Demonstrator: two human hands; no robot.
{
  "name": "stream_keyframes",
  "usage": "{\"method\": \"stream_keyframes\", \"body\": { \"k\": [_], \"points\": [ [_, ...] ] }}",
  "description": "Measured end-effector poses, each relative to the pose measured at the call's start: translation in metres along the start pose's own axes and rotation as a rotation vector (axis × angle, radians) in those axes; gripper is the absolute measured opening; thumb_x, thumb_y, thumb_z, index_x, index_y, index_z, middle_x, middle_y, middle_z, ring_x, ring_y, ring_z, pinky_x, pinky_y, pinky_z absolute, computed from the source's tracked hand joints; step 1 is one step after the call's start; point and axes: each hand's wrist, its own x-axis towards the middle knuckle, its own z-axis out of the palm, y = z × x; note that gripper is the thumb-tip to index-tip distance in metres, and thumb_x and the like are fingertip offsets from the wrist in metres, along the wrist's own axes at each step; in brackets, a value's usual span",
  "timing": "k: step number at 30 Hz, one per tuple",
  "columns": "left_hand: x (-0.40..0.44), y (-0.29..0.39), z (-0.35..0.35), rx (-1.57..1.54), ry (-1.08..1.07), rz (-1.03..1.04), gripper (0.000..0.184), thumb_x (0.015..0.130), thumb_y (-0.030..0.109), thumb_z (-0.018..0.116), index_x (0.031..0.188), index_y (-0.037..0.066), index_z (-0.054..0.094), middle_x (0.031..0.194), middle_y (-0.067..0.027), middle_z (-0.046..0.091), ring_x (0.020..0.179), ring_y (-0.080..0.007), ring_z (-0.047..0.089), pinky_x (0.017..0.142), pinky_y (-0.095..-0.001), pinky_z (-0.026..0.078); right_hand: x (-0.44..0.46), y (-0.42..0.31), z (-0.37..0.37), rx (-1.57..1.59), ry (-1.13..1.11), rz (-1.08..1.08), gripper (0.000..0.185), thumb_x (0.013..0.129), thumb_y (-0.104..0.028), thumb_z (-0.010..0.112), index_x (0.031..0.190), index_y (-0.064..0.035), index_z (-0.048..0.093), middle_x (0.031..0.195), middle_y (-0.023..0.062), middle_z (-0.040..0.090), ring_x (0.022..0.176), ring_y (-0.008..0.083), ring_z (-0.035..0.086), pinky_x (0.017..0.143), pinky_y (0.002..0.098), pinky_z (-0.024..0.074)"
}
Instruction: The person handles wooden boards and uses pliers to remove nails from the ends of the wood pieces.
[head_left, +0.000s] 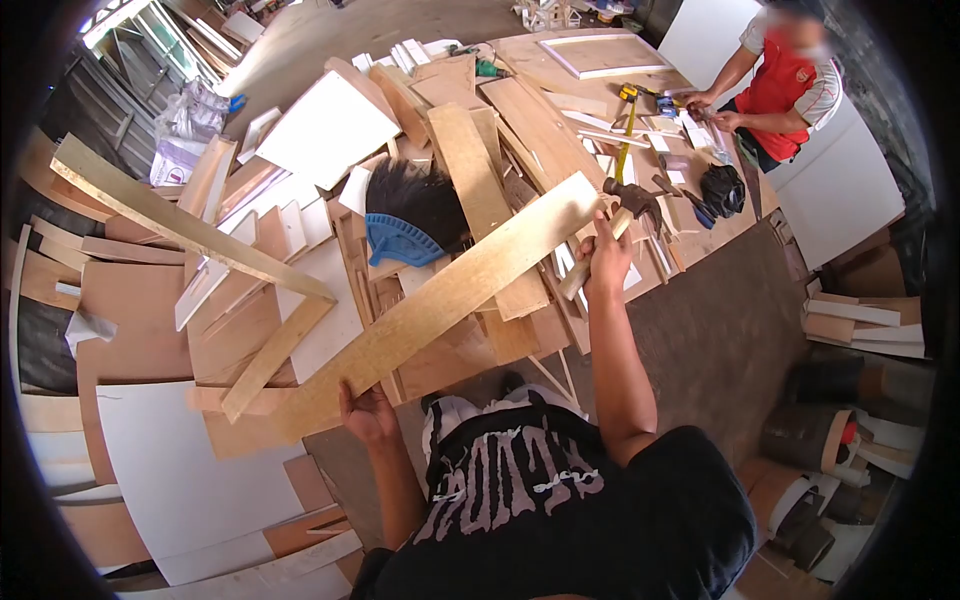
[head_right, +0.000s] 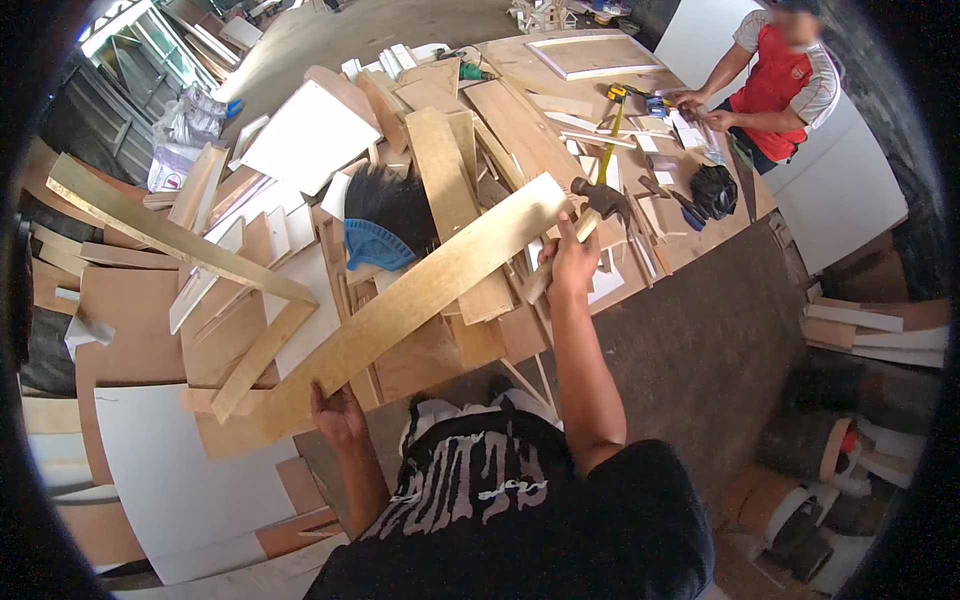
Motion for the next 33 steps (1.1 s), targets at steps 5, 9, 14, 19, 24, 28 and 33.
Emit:
{"method": "stream_keyframes", "body": {
  "k": [5,9,14,19,24,28,33],
  "points": [
    [0.006,0.006,-0.004,0.012,0.054,0.057,0.036,0.105,0.016,0.049,0.131,-0.008,0.056,0.136,-0.0255,0.060,0.129,-0.0368,0.057,0.110,-0.0504,0.050,-0.006,-0.017,-0.006,-0.052,-0.069,-0.166,0.055,0.100,-0.019,0.065,0.146,0.0017,0.046,0.140,0.0141,0.061,0.048,0.0103,0.048,0.043,0.0280,0.0426],
    [0.008,-0.002,0.014,0.013,0.184,0.071,0.035,0.104,0.015,0.049,0.129,-0.009,0.057,0.133,-0.0249,0.061,0.126,-0.0367,0.059,0.108,-0.0496,0.052,-0.020,-0.027,-0.008,-0.133,-0.116,-0.157,0.052,0.101,-0.016,0.062,0.147,0.0020,0.045,0.133,0.0174,0.064,0.046,0.0097,0.048,0.042,0.0255,0.0409],
    [0.008,-0.045,0.059,0.023,0.448,0.109,0.036,0.102,0.016,0.053,0.126,-0.010,0.055,0.125,-0.0242,0.063,0.116,-0.0342,0.064,0.103,-0.0464,0.056,-0.041,-0.009,-0.009,-0.168,-0.170,-0.063,0.035,0.101,-0.013,0.062,0.130,0.0045,0.053,0.105,0.0164,0.074,0.044,0.0085,0.048,0.039,0.0258,0.0401],
    [0.002,-0.065,0.080,0.031,0.357,0.016,0.039,0.102,0.017,0.054,0.132,-0.008,0.051,0.129,-0.0209,0.063,0.120,-0.0316,0.062,0.104,-0.0457,0.055,-0.081,-0.001,-0.003,-0.235,-0.351,0.041,0.018,0.099,-0.014,0.065,0.106,0.0000,0.056,0.088,0.0139,0.073,0.042,0.0084,0.047,0.037,0.0251,0.0401],
    [-0.025,-0.068,0.094,0.174,0.182,0.017,0.040,0.101,0.015,0.055,0.136,-0.003,0.050,0.136,-0.0209,0.059,0.122,-0.0300,0.062,0.109,-0.0468,0.051,-0.132,0.017,0.006,-0.424,-0.461,-0.042,0.023,0.098,-0.014,0.069,0.100,-0.0017,0.051,0.080,0.0116,0.070,0.041,0.0069,0.049,0.036,0.0254,0.0392],
    [-0.050,-0.060,0.075,0.553,-0.064,0.046,0.042,0.101,0.015,0.059,0.138,-0.002,0.050,0.135,-0.0180,0.061,0.124,-0.0249,0.061,0.111,-0.0446,0.047,-0.164,0.041,0.014,-0.536,-0.532,-0.027,0.032,0.094,-0.019,0.077,0.100,0.0000,0.052,0.079,0.0096,0.069,0.042,0.0080,0.052,0.038,0.0252,0.0416],
    [-0.056,-0.037,0.050,1.009,-0.235,-0.029,0.046,0.102,0.020,0.060,0.140,-0.004,0.049,0.133,-0.0177,0.060,0.123,-0.0285,0.060,0.108,-0.0446,0.046,-0.186,0.068,0.021,-0.566,-0.547,-0.014,0.041,0.090,-0.020,0.081,0.104,0.0004,0.049,0.103,0.0157,0.074,0.046,0.0079,0.055,0.039,0.0252,0.0437]
  ]
}}
